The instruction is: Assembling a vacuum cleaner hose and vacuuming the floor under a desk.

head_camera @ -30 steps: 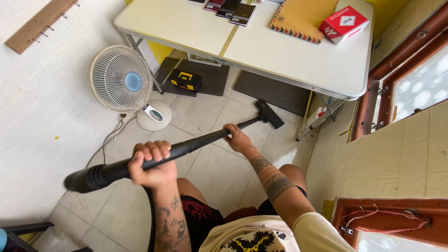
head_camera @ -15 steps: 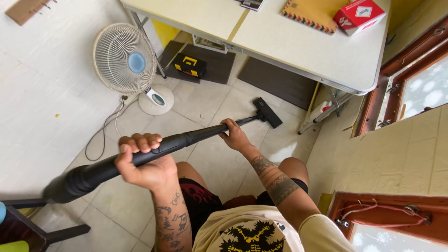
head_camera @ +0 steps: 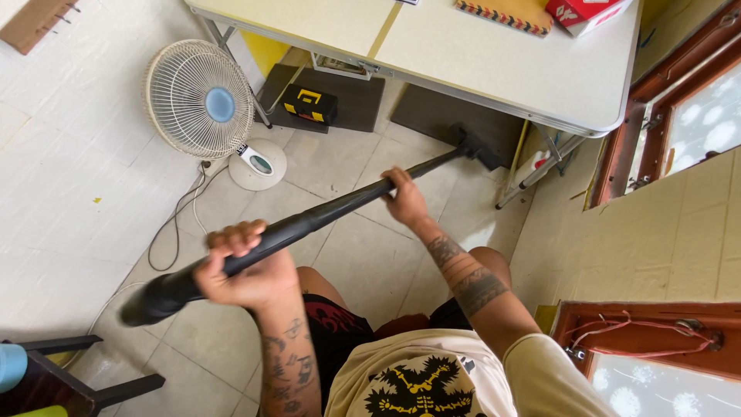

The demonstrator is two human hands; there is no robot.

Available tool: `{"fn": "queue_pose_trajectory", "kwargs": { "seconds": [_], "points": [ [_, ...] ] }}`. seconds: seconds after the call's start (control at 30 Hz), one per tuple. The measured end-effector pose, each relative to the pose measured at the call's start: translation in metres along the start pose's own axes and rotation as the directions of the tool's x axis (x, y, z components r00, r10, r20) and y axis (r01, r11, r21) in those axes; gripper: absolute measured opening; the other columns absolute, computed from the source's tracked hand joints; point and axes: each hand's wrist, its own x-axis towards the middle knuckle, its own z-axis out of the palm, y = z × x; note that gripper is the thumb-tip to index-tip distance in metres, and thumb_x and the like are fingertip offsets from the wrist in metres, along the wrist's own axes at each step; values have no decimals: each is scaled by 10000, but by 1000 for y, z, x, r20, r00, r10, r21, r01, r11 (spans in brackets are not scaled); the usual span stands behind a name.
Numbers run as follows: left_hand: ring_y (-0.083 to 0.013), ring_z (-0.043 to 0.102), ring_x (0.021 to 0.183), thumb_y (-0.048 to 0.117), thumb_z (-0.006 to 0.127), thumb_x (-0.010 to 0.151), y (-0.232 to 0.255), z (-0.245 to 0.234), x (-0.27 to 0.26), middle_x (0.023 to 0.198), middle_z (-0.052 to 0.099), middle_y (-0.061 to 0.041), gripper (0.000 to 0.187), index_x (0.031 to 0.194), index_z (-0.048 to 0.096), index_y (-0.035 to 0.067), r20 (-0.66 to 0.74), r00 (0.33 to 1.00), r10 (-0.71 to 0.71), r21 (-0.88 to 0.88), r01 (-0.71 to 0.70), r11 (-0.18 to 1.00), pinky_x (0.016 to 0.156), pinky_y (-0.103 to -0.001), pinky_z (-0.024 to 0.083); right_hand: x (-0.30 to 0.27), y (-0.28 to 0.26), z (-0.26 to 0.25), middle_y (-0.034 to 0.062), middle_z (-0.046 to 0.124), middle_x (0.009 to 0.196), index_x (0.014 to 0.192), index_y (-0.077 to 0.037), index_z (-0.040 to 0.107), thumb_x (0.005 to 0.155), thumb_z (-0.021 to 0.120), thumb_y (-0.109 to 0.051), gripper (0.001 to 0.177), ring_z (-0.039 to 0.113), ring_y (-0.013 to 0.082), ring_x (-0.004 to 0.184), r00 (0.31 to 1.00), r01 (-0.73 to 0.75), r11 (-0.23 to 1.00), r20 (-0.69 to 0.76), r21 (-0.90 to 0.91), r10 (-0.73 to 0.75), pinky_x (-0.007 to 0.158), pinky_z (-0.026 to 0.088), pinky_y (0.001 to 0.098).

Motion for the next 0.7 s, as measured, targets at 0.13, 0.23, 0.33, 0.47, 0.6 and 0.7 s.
{"fn": "queue_pose_trajectory", "kwargs": {
  "seconds": [0.13,0.23,0.33,0.47,0.6,0.7],
  "points": [
    [-195,554,860,215,625,864,-77,-30,-27,790,537,-42,135,840,532,121,8,999,-53,-22,53,998,1086,-426,429,7,82,4,205,605,1169,1273,-29,533,703,779,56,626,650,352,969,964,55,997,-261,47,-41,816,553,430],
    [-263,597,959,250,603,828,-118,-42,-45,824,593,-85,182,866,582,74,-40,994,-102,11,102,995,1115,-491,390,11,133,16,183,627,1167,1447,-200,421,871,549,66,647,691,298,893,762,-527,608,13,593,648,766,557,433],
    [-307,622,1080,283,585,883,-133,-55,-58,911,659,-151,238,891,588,45,-21,992,-128,74,129,989,1172,-503,361,-6,100,3,189,594,1182,1292,33,533,1083,584,-159,288,683,317,958,681,-317,4,224,949,697,831,644,479],
    [-325,615,1114,297,558,910,-133,-56,-67,1052,702,-203,270,933,596,30,6,995,-101,97,100,990,1204,-534,343,-21,5,-2,223,650,1100,1213,-63,442,1067,470,-288,270,707,349,945,693,-304,-193,356,933,628,790,627,481],
    [-256,617,1293,263,581,887,-110,-21,-73,1250,677,-187,254,1006,608,40,-22,962,-273,250,270,930,1232,-466,341,-16,31,1,120,639,982,1156,-187,457,1043,487,-277,147,684,277,876,765,-205,-89,216,975,607,710,597,420],
    [-243,578,1206,208,668,930,-110,-31,-84,1269,653,-173,323,1195,660,24,-143,802,-580,551,552,627,1149,-450,404,5,76,-14,94,616,930,1115,-126,463,1064,530,-244,145,652,234,787,800,-192,8,152,981,581,635,594,391]
  ]
}}
